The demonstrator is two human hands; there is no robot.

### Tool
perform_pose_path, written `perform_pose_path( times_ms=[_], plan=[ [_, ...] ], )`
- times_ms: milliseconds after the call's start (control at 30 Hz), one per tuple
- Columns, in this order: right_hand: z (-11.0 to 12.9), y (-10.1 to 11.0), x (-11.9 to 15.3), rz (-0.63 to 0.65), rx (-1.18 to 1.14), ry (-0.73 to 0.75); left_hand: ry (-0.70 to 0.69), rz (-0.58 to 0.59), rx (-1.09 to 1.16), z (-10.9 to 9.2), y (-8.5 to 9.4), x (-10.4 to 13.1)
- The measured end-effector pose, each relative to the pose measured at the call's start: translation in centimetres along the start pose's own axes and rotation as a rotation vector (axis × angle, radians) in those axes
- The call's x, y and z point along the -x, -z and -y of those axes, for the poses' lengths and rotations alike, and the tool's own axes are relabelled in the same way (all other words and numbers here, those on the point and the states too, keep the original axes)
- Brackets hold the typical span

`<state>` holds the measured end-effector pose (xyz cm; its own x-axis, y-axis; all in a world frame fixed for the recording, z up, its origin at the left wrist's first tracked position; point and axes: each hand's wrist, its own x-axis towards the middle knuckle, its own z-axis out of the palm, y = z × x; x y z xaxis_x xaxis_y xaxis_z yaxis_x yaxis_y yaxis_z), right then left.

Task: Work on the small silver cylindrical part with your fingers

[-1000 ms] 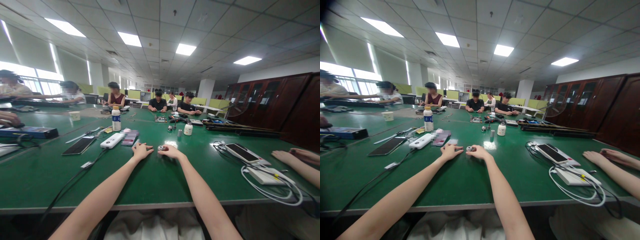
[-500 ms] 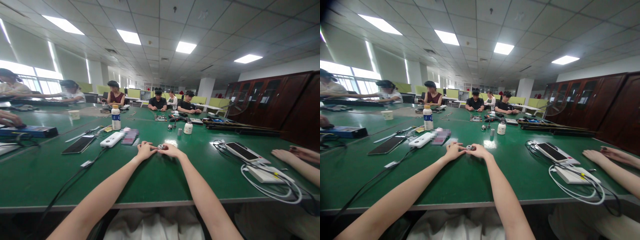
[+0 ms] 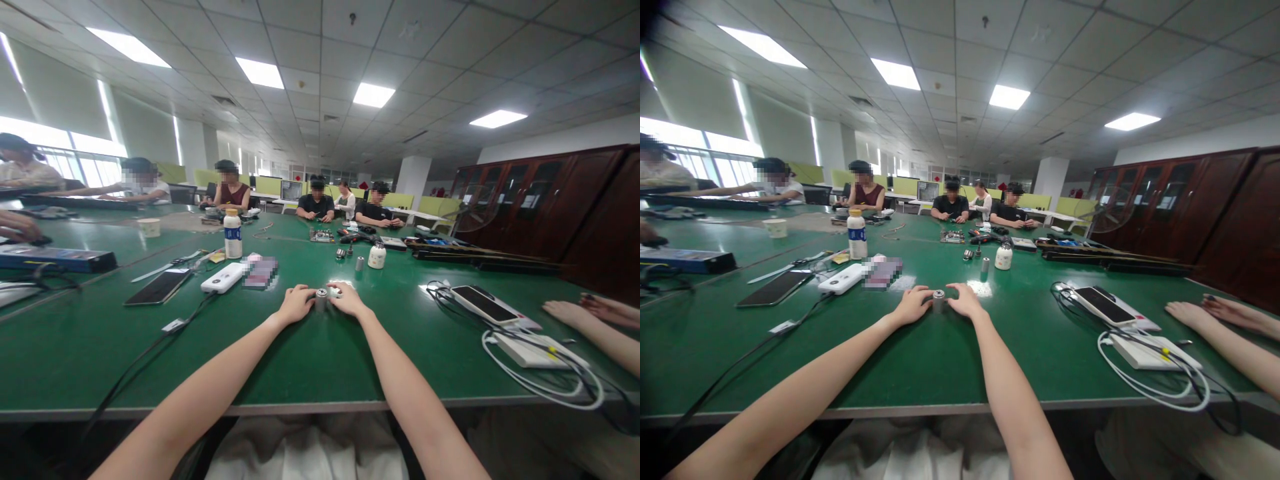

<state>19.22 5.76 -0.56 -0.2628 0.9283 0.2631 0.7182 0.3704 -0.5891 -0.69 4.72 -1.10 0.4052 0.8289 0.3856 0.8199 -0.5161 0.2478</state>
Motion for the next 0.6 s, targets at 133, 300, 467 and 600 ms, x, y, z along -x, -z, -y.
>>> perform_pose_path(
  times_ms=[133,300,467,600],
  plan=[
    [-0.1,-0.5,0.3,-0.001,0.034,0.026,0.016,-0.031,-0.004,-0.4,0.4,0.4],
    [-0.4,-0.7,0.1,-0.018,0.032,-0.014,0.121,-0.093,-0.022,-0.9,1.1,0.5],
    [-1.2,-0.7,-0.1,-0.079,-0.077,-0.035,0.19,-0.108,-0.032,-1.3,1.7,0.6],
    [-0.9,-0.6,-0.6,-0.152,-0.235,0.029,0.201,-0.101,-0.028,-1.6,1.9,0.6]
  ],
)
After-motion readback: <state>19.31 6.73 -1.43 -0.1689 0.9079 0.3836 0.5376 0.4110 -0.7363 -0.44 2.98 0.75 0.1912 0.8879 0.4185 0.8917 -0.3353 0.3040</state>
